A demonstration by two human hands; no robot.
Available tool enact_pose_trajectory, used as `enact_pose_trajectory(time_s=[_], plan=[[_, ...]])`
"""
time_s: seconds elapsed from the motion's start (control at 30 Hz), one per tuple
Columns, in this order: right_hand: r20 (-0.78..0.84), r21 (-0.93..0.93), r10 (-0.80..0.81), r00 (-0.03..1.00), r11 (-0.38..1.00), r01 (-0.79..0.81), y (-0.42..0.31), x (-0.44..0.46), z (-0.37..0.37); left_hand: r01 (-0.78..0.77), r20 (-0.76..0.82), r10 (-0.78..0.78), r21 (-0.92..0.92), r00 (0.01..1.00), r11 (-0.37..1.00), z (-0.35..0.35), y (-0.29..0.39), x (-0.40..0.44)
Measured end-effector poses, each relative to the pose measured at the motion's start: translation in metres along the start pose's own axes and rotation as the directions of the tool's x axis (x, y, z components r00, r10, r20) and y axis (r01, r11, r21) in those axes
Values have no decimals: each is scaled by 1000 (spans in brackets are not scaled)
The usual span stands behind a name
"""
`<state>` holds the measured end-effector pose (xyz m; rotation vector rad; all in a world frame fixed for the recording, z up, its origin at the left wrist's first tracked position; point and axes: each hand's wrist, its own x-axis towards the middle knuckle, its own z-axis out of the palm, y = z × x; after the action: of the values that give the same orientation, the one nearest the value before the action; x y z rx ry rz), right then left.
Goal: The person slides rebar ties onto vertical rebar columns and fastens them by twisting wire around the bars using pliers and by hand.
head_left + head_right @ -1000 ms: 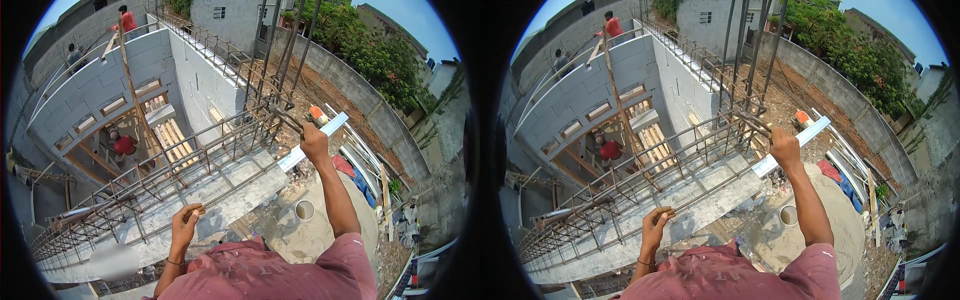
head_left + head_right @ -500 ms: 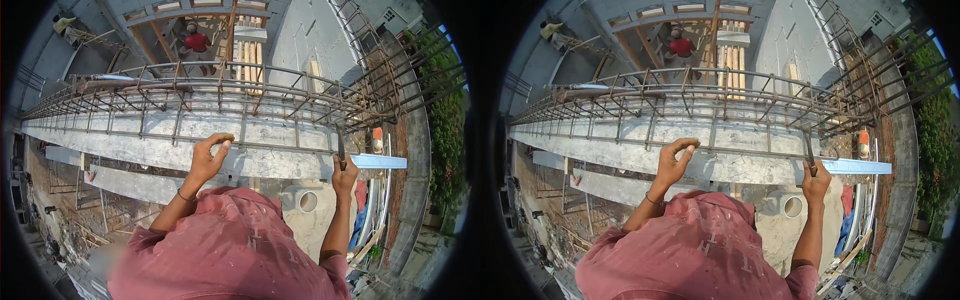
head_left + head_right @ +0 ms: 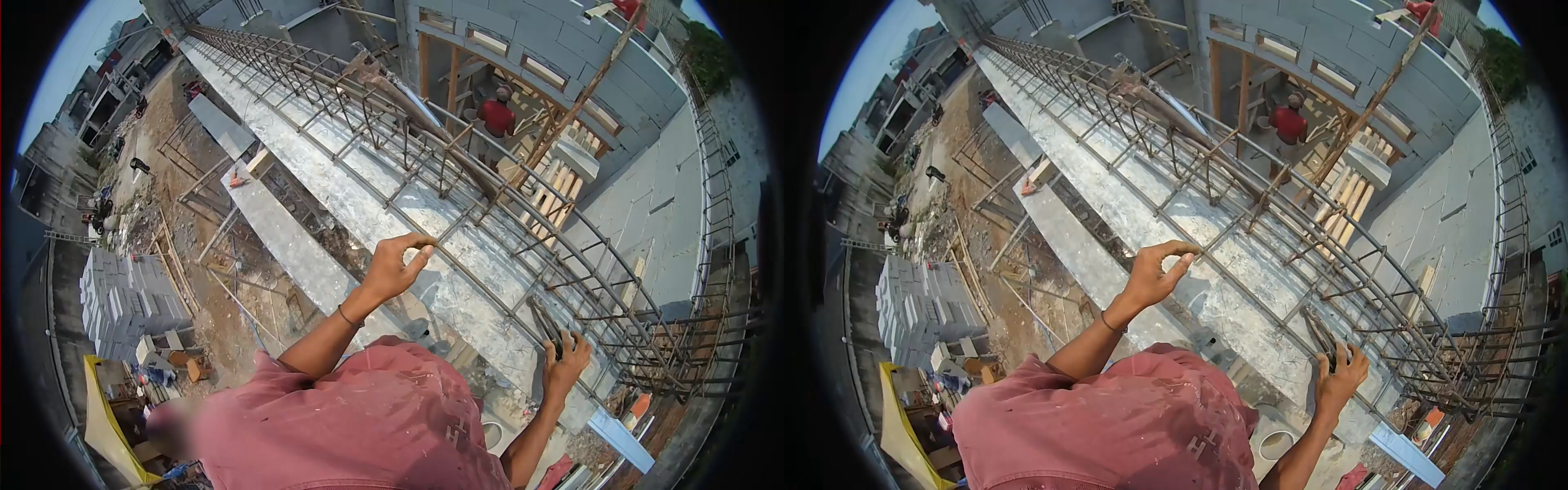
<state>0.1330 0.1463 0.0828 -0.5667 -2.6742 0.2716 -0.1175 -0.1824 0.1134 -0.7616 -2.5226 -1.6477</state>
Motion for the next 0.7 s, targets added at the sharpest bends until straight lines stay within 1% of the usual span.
enact_pose_trajectory(time_s=[0.03, 0.1, 0.13, 0.17, 0.2, 0.23, 0.27, 0.3, 0.33, 0.37, 0.4, 0.43, 0.47, 0.5, 0.53, 0.57, 0.6, 0.67, 0.7], plan=[[-57, -27, 34, 998, 999, -36, 1, 0, 7, 2, -46, -1, 18, 999, 1000, -11, -3, 4], [-164, 15, 96, 982, 995, -95, 1, -3, 21, -4, -161, 22, 110, 987, 994, -33, -10, 14], [-171, 30, 61, 983, 998, -57, -2, -3, 25, -3, -237, 31, 118, 971, 993, -47, -11, 23], [-217, 69, 117, 969, 992, -105, -8, -5, 27, -25, -299, 69, 146, 952, 989, -63, -20, 34], [-259, 106, 180, 949, 982, -157, -15, -7, 28, -19, -381, 107, 229, 918, 973, -80, -37, 46], [-267, 111, 160, 950, 985, -135, -20, -7, 28, 9, -461, 90, 208, 883, 978, -101, -40, 64], [-282, 114, 153, 947, 986, -125, -24, -8, 27, 2, -543, 64, 120, 837, 993, -122, -56, 86], [-298, 114, 149, 943, 986, -120, -31, -8, 25, 31, -612, 64, 144, 788, 989, -149, -71, 110], [-291, 129, 162, 943, 983, -129, -40, -6, 21, 58, -658, 111, 230, 745, 971, -177, -95, 136], [-308, 124, 156, 938, 985, -123, -46, -6, 16, 97, -699, 158, 311, 697, 946, -206, -120, 162], [-278, 106, 140, 950, 988, -115, -51, -7, 11, 147, -736, 204, 381, 645, 913, -234, -145, 189], [-252, 87, 129, 959, 990, -110, -52, -6, 7, 208, -745, 225, 439, 628, 874, -260, -163, 212], [-284, 43, 114, 952, 993, -107, -52, -7, 5, 235, -728, 240, 485, 643, 842, -284, -181, 234], [-324, 34, 136, 936, 991, -132, -72, 0, -9, 268, -681, 294, 592, 671, 760, -308, -200, 255], [-285, 59, 117, 951, 993, -104, -103, 4, -31, 344, -572, 187, 689, 799, 638, -333, -209, 273], [-304, 54, 141, 942, 990, -130, -114, 4, -39, 461, -607, 99, 690, 788, 558, -341, -221, 289], [-322, 51, 164, 932, 986, -157, -125, 3, -46, 492, -599, -22, 636, 801, 595, -360, -243, 308], [-315, 45, 185, 931, 983, -180, -130, 0, -49, 576, -561, -204, 641, 803, 507, -382, -249, 324], [-300, 51, 193, 934, 981, -186, -130, -3, -49, 606, -549, -268, 649, 792, 461, -396, -273, 337]])
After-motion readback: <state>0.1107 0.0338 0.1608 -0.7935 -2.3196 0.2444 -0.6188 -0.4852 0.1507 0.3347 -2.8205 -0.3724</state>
